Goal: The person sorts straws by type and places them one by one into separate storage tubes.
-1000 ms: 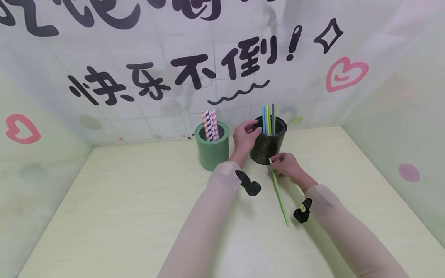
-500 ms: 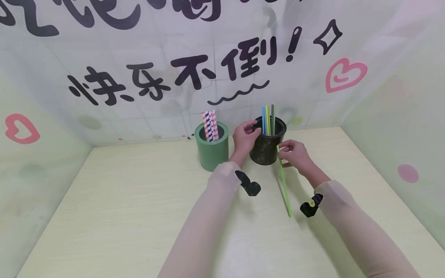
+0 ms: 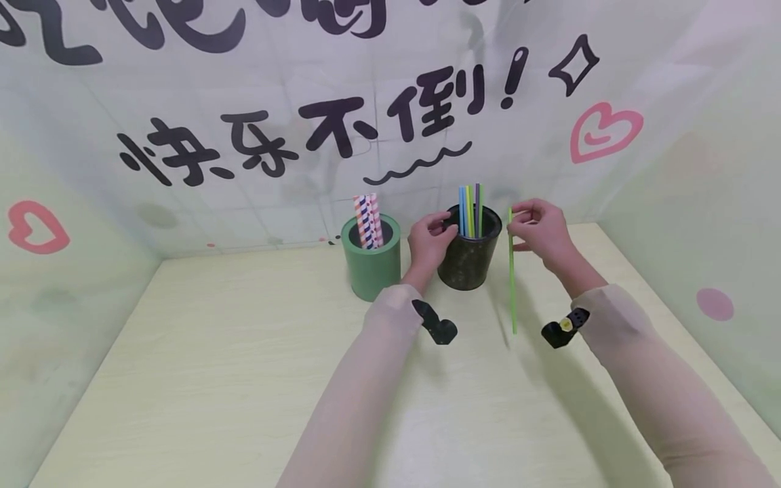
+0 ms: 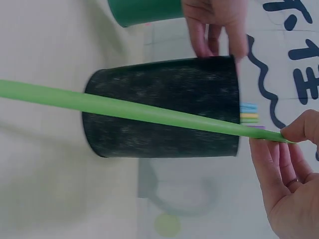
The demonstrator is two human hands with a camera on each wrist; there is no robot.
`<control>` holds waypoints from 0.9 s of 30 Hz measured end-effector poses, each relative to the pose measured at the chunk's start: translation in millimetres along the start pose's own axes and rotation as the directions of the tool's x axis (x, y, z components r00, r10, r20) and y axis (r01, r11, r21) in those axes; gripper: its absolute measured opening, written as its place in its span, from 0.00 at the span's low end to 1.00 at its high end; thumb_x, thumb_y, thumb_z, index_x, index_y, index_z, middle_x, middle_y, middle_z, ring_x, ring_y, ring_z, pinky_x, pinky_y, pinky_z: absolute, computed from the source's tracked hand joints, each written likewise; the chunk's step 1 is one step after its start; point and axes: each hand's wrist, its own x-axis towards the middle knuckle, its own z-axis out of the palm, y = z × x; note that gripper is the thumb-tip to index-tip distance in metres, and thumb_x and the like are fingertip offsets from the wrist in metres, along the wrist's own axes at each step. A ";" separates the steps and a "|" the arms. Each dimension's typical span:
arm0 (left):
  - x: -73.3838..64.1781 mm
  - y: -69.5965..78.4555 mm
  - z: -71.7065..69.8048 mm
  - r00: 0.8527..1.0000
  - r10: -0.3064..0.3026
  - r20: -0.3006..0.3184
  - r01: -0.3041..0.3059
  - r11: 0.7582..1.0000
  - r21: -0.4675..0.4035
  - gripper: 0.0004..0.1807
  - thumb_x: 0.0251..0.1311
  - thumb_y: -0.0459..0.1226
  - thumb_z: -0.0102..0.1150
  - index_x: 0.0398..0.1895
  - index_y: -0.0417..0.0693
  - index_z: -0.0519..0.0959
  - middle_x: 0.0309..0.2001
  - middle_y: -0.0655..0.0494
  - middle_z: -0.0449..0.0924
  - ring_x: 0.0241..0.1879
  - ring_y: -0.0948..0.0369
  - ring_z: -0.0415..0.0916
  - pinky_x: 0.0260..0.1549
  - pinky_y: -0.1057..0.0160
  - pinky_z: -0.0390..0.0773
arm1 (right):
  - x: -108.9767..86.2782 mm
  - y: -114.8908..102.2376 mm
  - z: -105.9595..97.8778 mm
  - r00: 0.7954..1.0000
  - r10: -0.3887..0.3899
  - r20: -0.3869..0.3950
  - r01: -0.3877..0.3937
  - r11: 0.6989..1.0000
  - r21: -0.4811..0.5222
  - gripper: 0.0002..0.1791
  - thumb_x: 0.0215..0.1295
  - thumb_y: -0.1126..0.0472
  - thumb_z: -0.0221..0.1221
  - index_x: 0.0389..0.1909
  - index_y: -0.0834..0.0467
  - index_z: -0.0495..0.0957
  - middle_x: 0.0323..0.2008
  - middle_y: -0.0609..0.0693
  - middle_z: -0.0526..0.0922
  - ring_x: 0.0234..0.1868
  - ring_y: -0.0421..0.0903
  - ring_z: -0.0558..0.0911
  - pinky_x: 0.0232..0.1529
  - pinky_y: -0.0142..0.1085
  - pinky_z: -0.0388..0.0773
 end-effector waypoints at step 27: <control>2.1 -3.1 -0.9 1.000 0.017 0.008 -0.017 1.000 0.005 0.16 0.55 0.35 0.62 0.48 0.44 0.80 0.46 0.49 0.77 0.45 0.58 0.75 0.42 0.67 0.76 | 42.4 -104.9 -0.2 0.970 -0.182 -0.160 0.198 0.976 0.089 0.12 0.55 0.71 0.56 0.41 0.56 0.72 0.31 0.50 0.73 0.31 0.41 0.73 0.24 0.30 0.79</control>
